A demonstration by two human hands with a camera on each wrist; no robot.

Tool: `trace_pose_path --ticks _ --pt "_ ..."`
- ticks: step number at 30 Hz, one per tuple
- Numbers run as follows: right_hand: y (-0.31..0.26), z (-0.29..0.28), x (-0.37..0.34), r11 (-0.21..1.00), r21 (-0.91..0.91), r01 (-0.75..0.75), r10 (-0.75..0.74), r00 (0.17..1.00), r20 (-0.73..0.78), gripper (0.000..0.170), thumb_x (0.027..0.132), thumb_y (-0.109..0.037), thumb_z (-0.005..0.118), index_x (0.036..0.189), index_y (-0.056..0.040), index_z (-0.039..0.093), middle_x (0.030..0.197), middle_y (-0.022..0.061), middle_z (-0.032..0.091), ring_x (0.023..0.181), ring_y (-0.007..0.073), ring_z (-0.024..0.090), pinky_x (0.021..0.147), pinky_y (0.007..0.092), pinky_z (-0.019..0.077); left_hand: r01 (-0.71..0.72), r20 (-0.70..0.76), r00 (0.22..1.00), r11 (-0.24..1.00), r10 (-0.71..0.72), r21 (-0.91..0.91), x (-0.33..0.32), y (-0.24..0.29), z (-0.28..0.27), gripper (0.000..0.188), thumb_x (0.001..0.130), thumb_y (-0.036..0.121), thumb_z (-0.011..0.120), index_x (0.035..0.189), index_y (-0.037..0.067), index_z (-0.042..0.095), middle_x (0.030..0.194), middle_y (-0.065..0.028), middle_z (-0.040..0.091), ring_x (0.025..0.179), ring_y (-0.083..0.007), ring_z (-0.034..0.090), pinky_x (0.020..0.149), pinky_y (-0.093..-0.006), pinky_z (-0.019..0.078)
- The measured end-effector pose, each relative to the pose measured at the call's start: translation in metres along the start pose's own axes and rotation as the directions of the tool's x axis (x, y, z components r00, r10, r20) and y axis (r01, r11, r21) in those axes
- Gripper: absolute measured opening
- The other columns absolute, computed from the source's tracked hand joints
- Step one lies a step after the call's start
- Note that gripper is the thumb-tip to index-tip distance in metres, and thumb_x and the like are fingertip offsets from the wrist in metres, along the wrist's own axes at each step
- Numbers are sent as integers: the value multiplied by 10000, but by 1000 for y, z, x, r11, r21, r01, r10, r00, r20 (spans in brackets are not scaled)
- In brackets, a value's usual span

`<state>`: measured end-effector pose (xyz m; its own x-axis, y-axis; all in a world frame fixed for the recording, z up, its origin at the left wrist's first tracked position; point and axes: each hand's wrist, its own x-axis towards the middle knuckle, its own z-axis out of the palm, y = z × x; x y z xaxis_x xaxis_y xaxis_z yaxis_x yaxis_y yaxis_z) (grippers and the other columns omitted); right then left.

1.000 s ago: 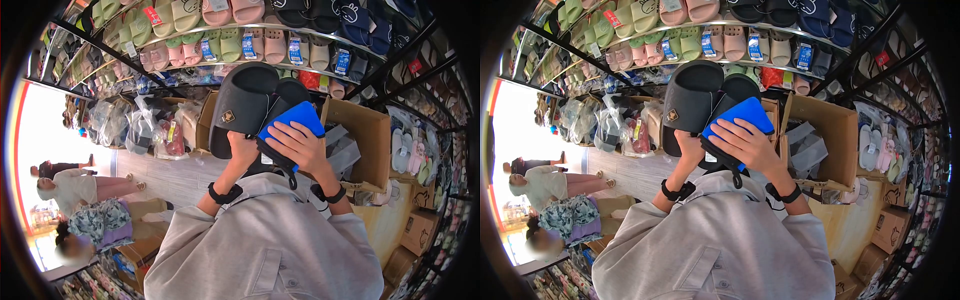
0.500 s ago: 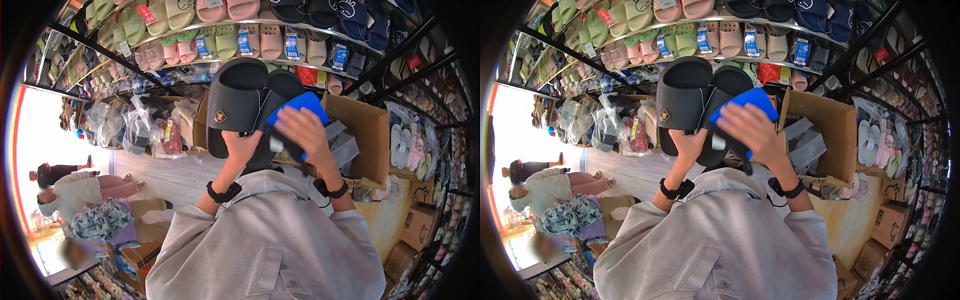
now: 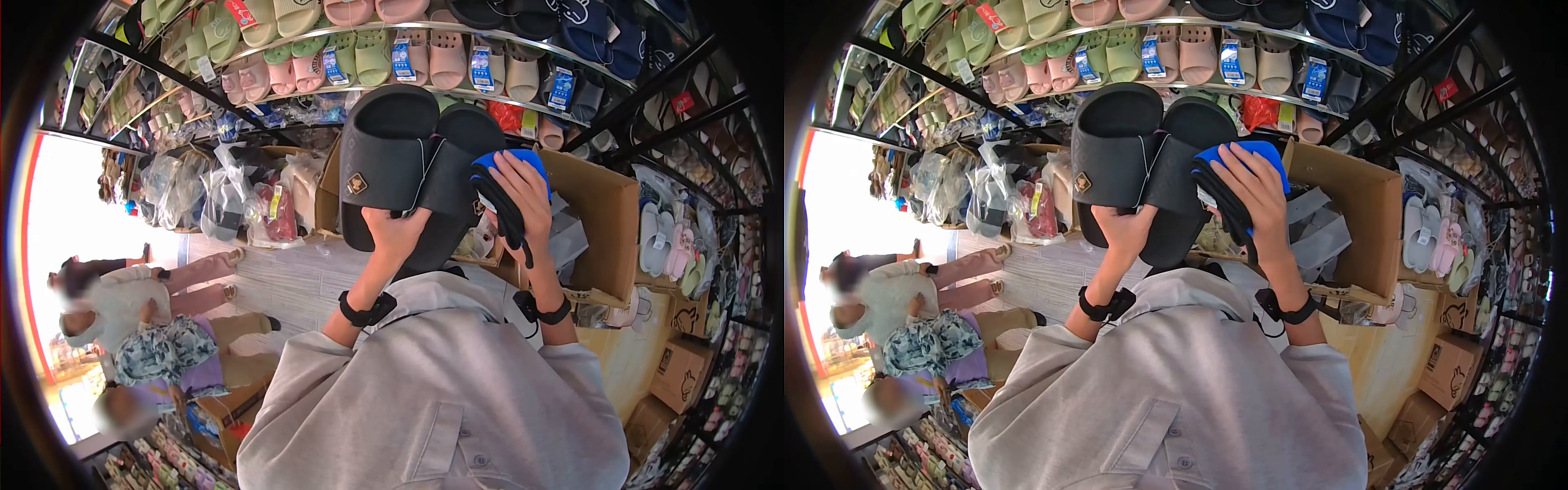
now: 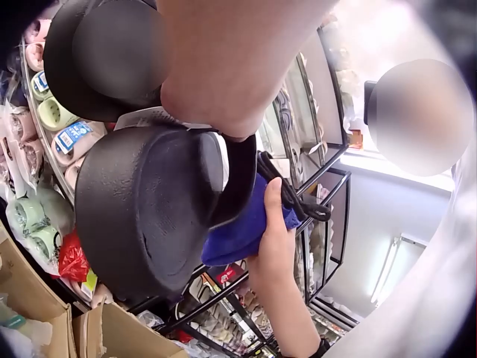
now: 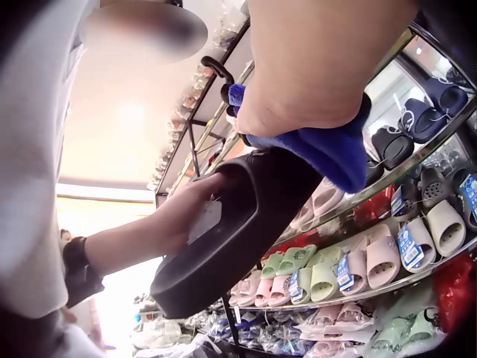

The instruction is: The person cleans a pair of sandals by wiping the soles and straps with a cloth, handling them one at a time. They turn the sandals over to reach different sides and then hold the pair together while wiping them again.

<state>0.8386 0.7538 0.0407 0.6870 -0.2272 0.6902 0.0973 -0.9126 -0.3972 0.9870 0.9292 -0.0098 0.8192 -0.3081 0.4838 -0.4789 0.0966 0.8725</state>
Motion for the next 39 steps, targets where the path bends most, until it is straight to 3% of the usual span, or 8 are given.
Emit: trace_pose_path --ticks 6,14,18,25,30,32,36,39 --pt "-32 -2 -8 915 2 404 -391 882 262 422 964 -138 600 1370 -109 714 1449 71 679 1372 231 623 1120 408 488 54 16 998 998 -53 -42 -2 -2 0 288 751 62 919 980 -40 777 918 -103 803 826 -178 760 768 -313 573" --pt "-5 -5 2 999 -40 31 -29 999 42 484 936 -202 642 1397 -68 704 1460 114 671 1390 307 603 1155 475 449 14 54 998 999 -12 -34 -2 -5 3 305 806 -25 872 1071 -93 737 1033 -95 776 926 -157 725 855 -312 584" --pt "-21 1 -9 910 -14 415 -397 880 260 430 986 -156 565 1390 -123 707 1450 56 676 1383 222 610 1156 425 458 66 67 996 997 -63 -44 -1 -9 3 300 803 -32 871 1066 -95 741 1033 -95 776 927 -160 728 857 -315 586" --pt "4 -4 5 998 51 -31 26 996 87 500 946 -238 601 1401 -55 699 1473 126 663 1404 332 587 1146 482 460 31 55 998 999 -30 -16 9 -4 7 291 801 -36 868 1057 -99 744 1024 -97 779 930 -161 732 857 -314 587" --pt "-8 -3 -8 942 18 336 -329 906 268 451 977 -167 554 1397 -84 698 1447 93 675 1394 288 603 1146 464 468 100 55 994 993 -96 -68 11 0 9 291 812 -27 863 1063 -99 737 1042 -105 777 944 -162 730 871 -311 581" --pt "-3 -7 -9 941 74 330 -337 898 283 442 977 -154 550 1387 -84 700 1449 98 677 1388 287 608 1156 462 458 109 50 993 991 -105 -76 13 0 9 284 805 -13 870 1044 -98 741 1023 -105 782 928 -157 731 850 -307 580" --pt "12 -7 1 995 96 -32 29 999 34 442 975 -176 604 1387 -46 697 1468 140 662 1383 353 600 1145 477 462 161 -6 986 971 -165 -176 17 9 14 280 800 1 872 1028 -105 747 988 -103 790 897 -150 733 807 -298 581" --pt "4 0 -5 999 -9 34 -34 999 38 445 949 -178 638 1372 -59 712 1463 133 667 1368 353 609 1121 476 480 271 -2 960 938 -278 -217 19 9 13 272 829 -5 844 1057 -111 738 1009 -103 784 896 -149 730 809 -295 578"
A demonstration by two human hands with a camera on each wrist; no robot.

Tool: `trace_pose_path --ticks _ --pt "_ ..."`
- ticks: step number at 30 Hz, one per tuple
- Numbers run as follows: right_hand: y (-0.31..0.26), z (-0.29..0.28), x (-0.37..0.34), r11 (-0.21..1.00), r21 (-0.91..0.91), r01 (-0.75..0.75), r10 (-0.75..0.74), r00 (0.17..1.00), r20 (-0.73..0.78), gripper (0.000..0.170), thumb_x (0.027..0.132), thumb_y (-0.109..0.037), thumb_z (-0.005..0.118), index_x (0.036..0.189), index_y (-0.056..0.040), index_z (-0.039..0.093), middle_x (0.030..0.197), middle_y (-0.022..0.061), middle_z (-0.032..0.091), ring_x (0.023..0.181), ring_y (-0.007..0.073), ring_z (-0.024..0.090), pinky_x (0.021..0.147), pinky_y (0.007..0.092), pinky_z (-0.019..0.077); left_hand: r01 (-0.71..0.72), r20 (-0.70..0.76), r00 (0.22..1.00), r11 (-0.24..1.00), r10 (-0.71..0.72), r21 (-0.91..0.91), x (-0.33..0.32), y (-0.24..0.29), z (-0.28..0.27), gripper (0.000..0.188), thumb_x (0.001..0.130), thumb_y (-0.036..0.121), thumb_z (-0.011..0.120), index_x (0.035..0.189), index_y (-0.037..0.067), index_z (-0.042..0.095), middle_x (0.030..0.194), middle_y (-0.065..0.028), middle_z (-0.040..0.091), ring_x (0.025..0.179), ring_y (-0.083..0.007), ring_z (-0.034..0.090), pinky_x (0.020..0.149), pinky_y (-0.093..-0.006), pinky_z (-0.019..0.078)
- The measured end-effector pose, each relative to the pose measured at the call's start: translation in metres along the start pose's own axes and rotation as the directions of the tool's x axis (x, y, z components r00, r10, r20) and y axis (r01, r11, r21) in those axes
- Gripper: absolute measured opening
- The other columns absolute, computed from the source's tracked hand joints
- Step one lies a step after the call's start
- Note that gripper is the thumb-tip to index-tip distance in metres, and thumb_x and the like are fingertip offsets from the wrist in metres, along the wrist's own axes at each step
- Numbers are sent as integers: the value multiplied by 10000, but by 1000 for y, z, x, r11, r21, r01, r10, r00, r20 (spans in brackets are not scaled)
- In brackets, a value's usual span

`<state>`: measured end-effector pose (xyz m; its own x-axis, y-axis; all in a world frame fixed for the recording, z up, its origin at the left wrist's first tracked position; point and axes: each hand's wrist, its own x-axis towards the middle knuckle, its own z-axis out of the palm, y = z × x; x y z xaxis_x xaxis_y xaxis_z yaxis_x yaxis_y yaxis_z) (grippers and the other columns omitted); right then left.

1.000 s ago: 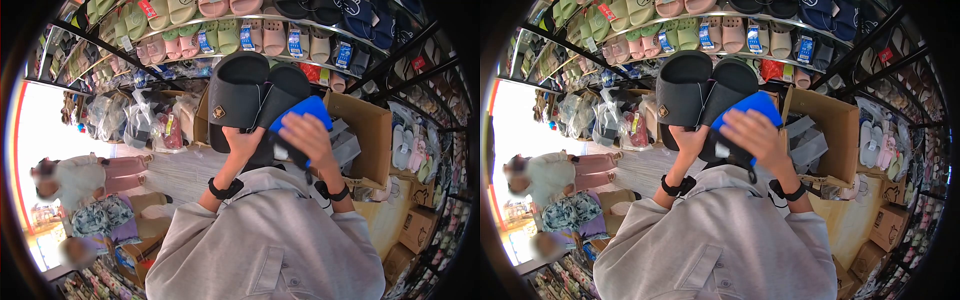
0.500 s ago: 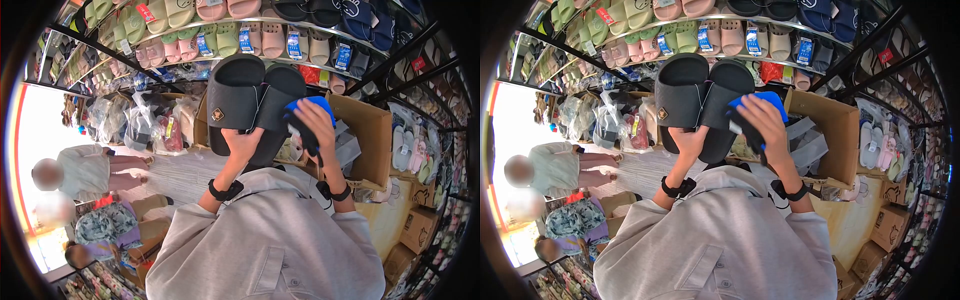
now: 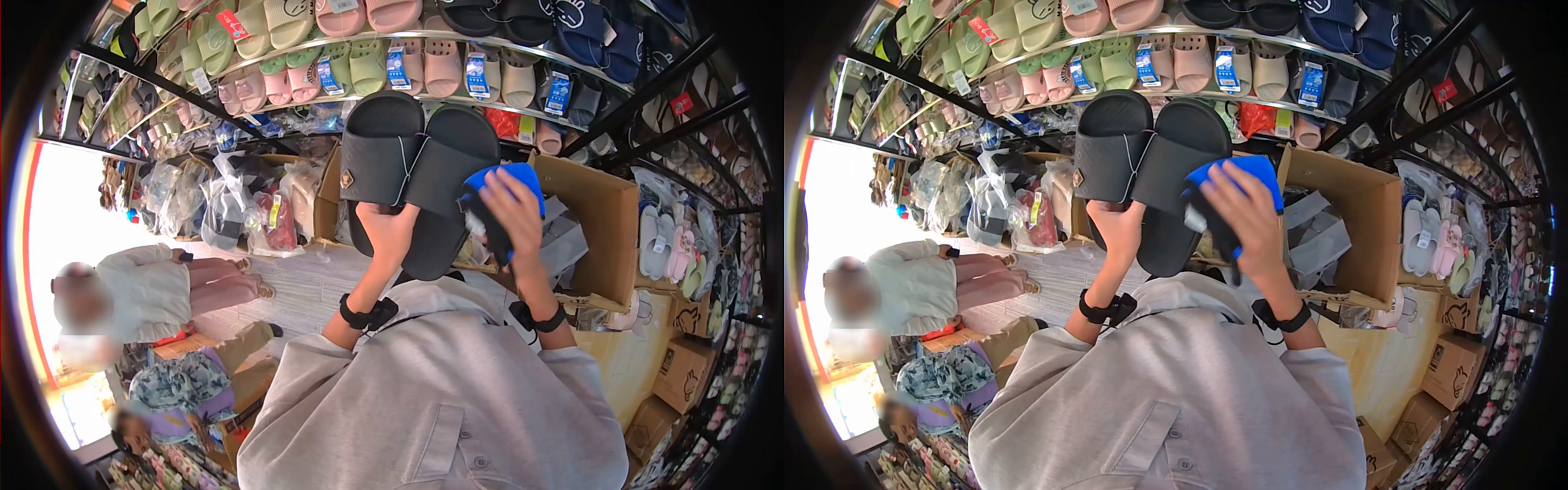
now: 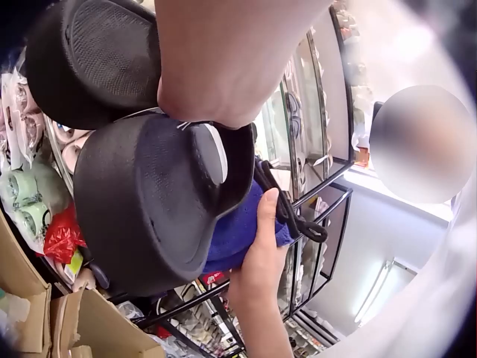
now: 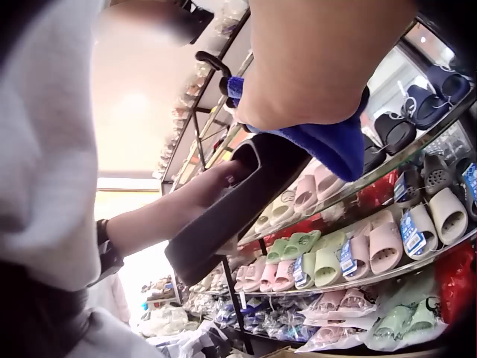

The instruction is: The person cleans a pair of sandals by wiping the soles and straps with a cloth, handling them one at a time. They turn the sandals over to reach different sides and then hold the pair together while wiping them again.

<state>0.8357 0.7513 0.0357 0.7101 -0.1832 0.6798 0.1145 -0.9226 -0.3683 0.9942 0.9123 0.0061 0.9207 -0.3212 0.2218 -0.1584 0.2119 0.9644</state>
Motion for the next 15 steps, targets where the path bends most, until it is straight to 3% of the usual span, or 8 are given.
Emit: trace_pose_path --ticks 3,5,7,9,11,12,15 --pt "-18 5 -8 945 -36 324 -321 945 63 377 965 -139 625 1323 -132 744 1435 65 694 1352 261 636 1115 436 494 122 -26 992 989 -125 -83 5 -6 -4 283 882 8 791 1130 -105 715 1080 -127 772 976 -162 725 873 -304 558" --pt "-20 7 -13 874 -87 478 -468 877 110 365 979 -137 620 1324 -152 739 1430 51 698 1350 230 639 1128 416 482 162 -60 984 981 -169 -105 7 -7 -4 267 879 7 783 1117 -94 718 1064 -113 772 921 -138 712 818 -284 547" --pt "-7 12 -12 907 -104 408 -403 913 69 382 977 -136 614 1343 -150 724 1441 56 691 1353 224 638 1147 413 467 181 -79 977 970 -195 -161 9 -11 -6 240 868 30 808 1058 -87 720 996 -99 770 828 -116 699 733 -258 539" --pt "-2 4 -4 993 18 120 -120 993 14 439 937 -181 665 1365 -92 707 1481 116 662 1393 295 607 1162 469 442 171 -68 981 973 -183 -155 9 -10 -6 220 870 31 806 1040 -81 721 978 -94 767 793 -111 686 709 -253 531" --pt "-6 8 7 997 12 -78 79 988 -130 454 938 -212 668 1369 -77 706 1492 140 651 1399 330 597 1151 486 440 181 -48 981 978 -187 -106 7 -11 -8 230 879 31 794 1067 -79 723 1006 -90 769 835 -114 691 743 -259 529" --pt "-12 9 10 995 7 -100 100 982 -158 447 947 -215 646 1370 -87 711 1471 129 666 1381 327 610 1140 470 446 197 -33 979 979 -199 -58 4 -13 -12 252 887 30 784 1105 -81 723 1043 -88 772 894 -120 702 788 -268 531" --pt "-18 15 -5 987 -88 135 -140 989 -43 439 946 -208 643 1368 -113 716 1444 96 687 1362 301 625 1138 447 449 246 3 969 969 -246 -35 4 -16 -19 272 895 31 775 1135 -85 723 1064 -88 775 936 -126 715 817 -275 538"
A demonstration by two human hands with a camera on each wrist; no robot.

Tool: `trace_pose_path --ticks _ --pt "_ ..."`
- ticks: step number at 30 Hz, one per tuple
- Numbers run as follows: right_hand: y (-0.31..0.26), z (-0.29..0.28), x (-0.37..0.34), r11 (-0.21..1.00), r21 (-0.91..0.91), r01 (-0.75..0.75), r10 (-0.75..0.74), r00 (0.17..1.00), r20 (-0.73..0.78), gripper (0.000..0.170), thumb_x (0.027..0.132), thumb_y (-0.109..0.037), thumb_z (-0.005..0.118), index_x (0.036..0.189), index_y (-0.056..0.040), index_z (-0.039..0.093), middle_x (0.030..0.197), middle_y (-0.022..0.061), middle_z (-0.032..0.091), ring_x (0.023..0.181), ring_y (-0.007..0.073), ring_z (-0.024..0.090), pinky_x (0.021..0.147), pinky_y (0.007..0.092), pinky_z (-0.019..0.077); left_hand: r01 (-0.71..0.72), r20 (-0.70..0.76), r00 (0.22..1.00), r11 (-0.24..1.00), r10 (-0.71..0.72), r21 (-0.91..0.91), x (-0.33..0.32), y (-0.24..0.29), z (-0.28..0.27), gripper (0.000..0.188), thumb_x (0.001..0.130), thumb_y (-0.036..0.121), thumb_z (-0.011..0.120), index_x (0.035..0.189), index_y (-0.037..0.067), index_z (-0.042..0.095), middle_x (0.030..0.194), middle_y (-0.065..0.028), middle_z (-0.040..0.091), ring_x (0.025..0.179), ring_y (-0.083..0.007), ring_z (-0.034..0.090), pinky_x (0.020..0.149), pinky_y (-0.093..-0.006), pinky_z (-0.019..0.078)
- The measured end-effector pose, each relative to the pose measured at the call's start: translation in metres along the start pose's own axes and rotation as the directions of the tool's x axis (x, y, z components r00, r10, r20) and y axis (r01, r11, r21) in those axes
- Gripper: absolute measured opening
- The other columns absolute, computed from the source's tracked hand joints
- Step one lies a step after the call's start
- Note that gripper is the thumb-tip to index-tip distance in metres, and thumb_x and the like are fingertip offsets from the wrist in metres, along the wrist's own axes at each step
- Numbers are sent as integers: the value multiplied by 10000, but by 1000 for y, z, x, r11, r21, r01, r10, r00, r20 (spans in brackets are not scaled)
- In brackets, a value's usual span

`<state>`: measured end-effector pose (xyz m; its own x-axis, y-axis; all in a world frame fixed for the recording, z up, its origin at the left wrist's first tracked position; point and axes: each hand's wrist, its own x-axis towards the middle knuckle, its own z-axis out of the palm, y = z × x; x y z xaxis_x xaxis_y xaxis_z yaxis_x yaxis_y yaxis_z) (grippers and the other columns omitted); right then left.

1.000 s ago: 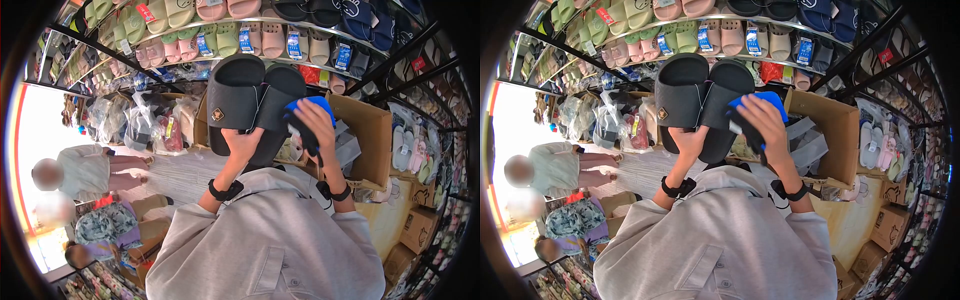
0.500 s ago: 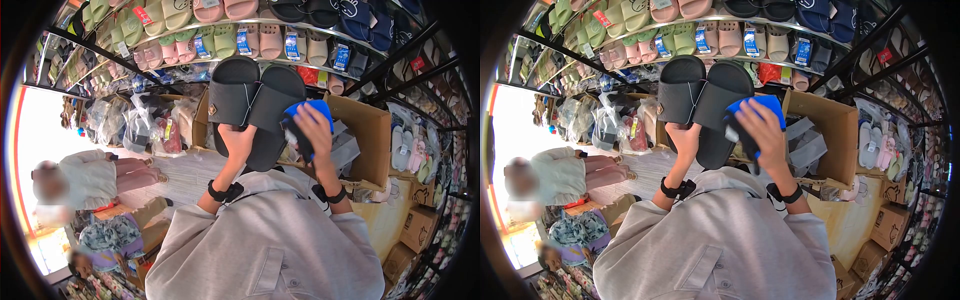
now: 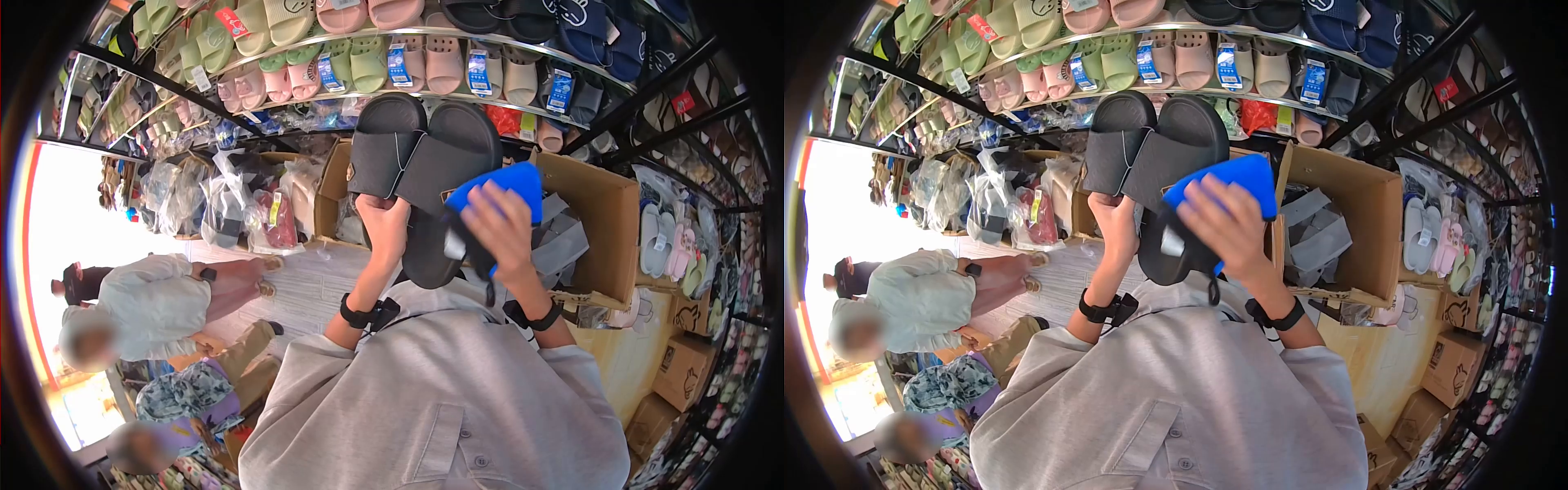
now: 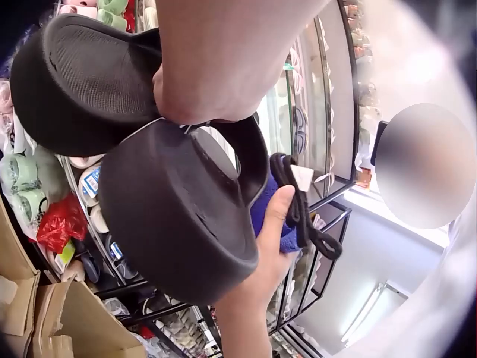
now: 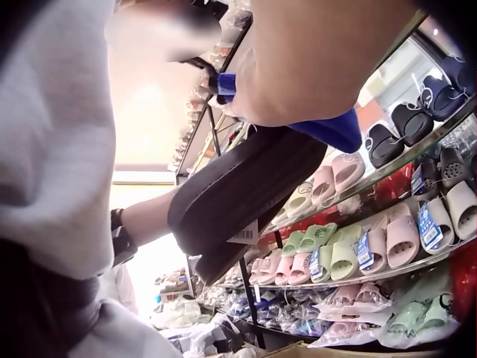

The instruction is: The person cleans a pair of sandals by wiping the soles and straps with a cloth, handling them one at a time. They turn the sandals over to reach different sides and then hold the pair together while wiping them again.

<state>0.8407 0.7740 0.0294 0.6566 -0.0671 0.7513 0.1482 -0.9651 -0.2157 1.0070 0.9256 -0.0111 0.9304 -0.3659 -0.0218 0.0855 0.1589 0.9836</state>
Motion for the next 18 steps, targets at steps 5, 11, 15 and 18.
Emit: trace_pose_path --ticks 5,11,15,18 --pt "15 -1 -8 988 14 153 -154 984 92 414 982 -163 589 1377 -129 707 1466 84 674 1385 273 615 1178 435 416 -105 26 994 990 108 -97 -3 18 8 265 892 12 782 1122 -104 721 1052 -100 773 919 -138 725 803 -284 566" --pt "11 3 13 947 124 -295 302 952 -45 575 856 -128 746 1416 -22 672 1514 156 625 1432 377 549 1183 501 406 -209 96 973 978 209 -14 -9 12 4 313 858 -17 829 1132 -119 718 1095 -124 772 969 -169 738 864 -306 595" --pt "0 4 2 997 6 78 -78 990 119 397 969 -146 605 1338 -66 729 1449 114 677 1377 301 610 1155 454 451 -331 131 937 943 324 31 -11 7 4 347 850 -27 826 1159 -114 694 1142 -129 759 998 -159 731 892 -297 582" --pt "6 0 4 997 46 65 -71 989 131 433 943 -163 629 1352 -54 719 1468 120 667 1390 290 603 1161 470 439 -357 176 924 931 340 72 -10 9 3 357 834 -28 841 1152 -111 700 1133 -126 762 999 -167 734 899 -302 586"
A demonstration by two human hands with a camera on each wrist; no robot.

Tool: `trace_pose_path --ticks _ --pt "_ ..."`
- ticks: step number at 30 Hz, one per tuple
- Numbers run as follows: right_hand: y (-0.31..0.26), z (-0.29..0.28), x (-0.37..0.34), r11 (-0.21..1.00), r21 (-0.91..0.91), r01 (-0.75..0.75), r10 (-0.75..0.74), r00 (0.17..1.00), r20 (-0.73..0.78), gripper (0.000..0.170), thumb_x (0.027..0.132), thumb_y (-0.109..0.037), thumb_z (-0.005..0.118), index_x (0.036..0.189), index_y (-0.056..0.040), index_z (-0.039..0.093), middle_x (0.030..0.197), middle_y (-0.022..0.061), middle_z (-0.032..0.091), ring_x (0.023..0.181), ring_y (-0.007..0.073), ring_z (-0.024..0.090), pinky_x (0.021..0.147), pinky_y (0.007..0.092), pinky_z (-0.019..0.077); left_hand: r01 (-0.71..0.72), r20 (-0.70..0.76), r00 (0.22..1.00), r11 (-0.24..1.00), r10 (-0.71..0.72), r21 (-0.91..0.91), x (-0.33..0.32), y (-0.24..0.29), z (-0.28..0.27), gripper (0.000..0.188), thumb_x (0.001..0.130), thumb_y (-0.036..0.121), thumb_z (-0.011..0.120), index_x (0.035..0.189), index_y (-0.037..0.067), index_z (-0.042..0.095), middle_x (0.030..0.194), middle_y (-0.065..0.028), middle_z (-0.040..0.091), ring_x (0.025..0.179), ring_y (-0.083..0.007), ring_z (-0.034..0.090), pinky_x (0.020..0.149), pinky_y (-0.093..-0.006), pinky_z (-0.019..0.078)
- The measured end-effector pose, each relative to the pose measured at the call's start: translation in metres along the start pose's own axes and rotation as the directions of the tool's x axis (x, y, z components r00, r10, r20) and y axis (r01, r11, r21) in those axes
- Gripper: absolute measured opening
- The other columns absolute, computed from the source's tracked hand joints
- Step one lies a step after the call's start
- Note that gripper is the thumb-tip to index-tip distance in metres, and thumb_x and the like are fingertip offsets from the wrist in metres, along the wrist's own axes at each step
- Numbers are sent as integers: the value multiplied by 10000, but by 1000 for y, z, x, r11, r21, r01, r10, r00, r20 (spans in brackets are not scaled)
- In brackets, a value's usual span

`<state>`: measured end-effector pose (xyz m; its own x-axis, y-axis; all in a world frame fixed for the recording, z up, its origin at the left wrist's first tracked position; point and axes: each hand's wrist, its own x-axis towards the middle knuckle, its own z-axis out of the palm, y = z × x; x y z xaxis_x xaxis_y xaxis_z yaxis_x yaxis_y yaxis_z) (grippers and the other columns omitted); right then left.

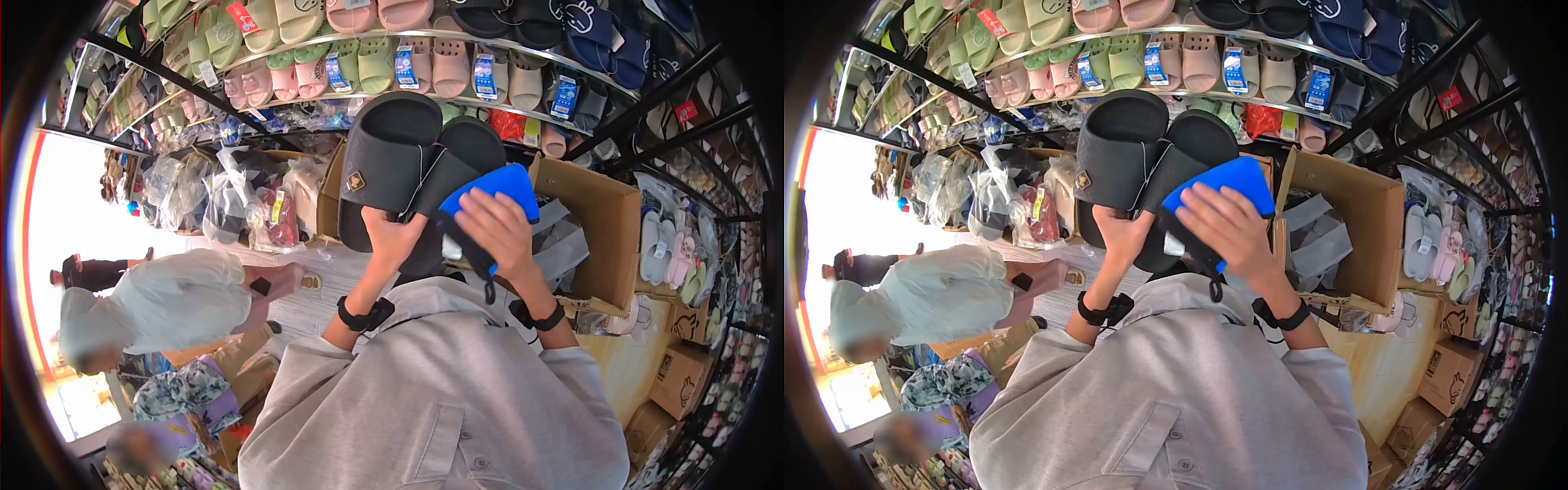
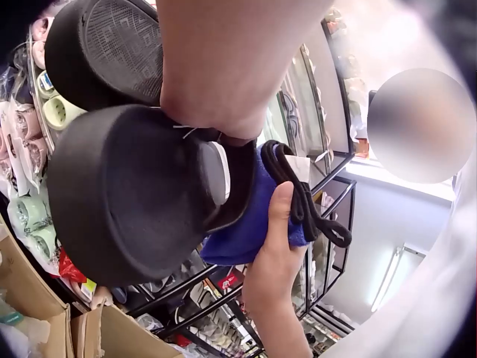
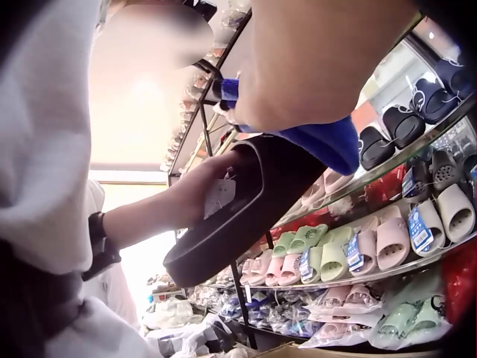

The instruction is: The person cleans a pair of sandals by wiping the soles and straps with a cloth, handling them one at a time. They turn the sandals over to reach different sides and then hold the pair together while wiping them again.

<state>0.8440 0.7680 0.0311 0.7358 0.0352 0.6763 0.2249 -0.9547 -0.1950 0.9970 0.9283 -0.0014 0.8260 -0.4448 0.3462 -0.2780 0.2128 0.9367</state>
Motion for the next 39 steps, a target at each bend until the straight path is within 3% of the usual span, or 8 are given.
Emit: trace_pose_path --ticks 3,10,16,20,28,32,36,39 --pt "-3 0 10 961 80 -265 272 958 -90 507 916 -224 676 1383 -28 693 1497 138 646 1396 334 592 1169 519 415 -33 38 999 996 31 77 -2 -1 0 327 824 -28 843 1118 -94 718 1105 -107 771 977 -177 738 880 -315 583" --pt "-15 4 11 998 57 34 -37 998 55 473 935 -198 650 1381 -50 700 1460 118 667 1391 302 599 1148 474 449 -162 74 987 931 146 328 -12 -10 3 312 779 17 827 1081 -16 758 971 -134 775 858 -252 750 772 -358 573" --pt "-18 -1 23 920 152 -360 377 920 -105 511 929 -248 689 1391 -32 693 1477 149 657 1395 345 591 1154 500 429 -291 214 952 857 217 425 -14 -2 14 371 761 31 836 1126 20 771 984 -140 757 835 -287 739 763 -390 571" --pt "-23 0 17 999 24 28 -27 1000 -10 425 967 -138 588 1370 -82 711 1446 87 679 1371 266 620 1140 454 460 -142 242 965 979 105 143 -24 -16 8 498 755 64 842 1237 9 728 1116 -200 731 988 -382 710 887 -452 559" --pt "-2 0 31 953 124 -275 291 947 -138 523 942 -240 656 1426 -41 676 1486 138 654 1394 353 595 1154 493 433 -257 330 935 890 131 375 -14 -2 21 472 753 39 866 1198 -7 716 1082 -184 746 1014 -414 720 885 -467 568" --pt "-15 2 27 989 51 137 -139 989 41 453 949 -134 573 1377 -88 716 1466 101 663 1379 302 610 1140 471 468 -471 409 848 833 337 290 -23 -28 4 467 800 132 847 1225 7 697 1066 -180 753 956 -399 743 812 -422 589" --pt "3 -2 33 995 83 -47 46 999 21 493 924 -105 579 1403 -90 692 1499 97 643 1412 292 587 1167 482 440 -171 450 891 870 -65 463 -17 -25 5 296 767 119 826 1026 -1 744 944 -234 744 878 -437 728 759 -465 585" --pt "-2 -1 38 979 72 -191 192 981 -13 529 908 -113 605 1431 -79 672 1522 107 622 1435 307 564 1177 489 429 -163 386 922 894 -12 417 -16 -21 13 217 758 78 795 939 -19 726 886 -252 725 815 -462 709 732 -495 579"
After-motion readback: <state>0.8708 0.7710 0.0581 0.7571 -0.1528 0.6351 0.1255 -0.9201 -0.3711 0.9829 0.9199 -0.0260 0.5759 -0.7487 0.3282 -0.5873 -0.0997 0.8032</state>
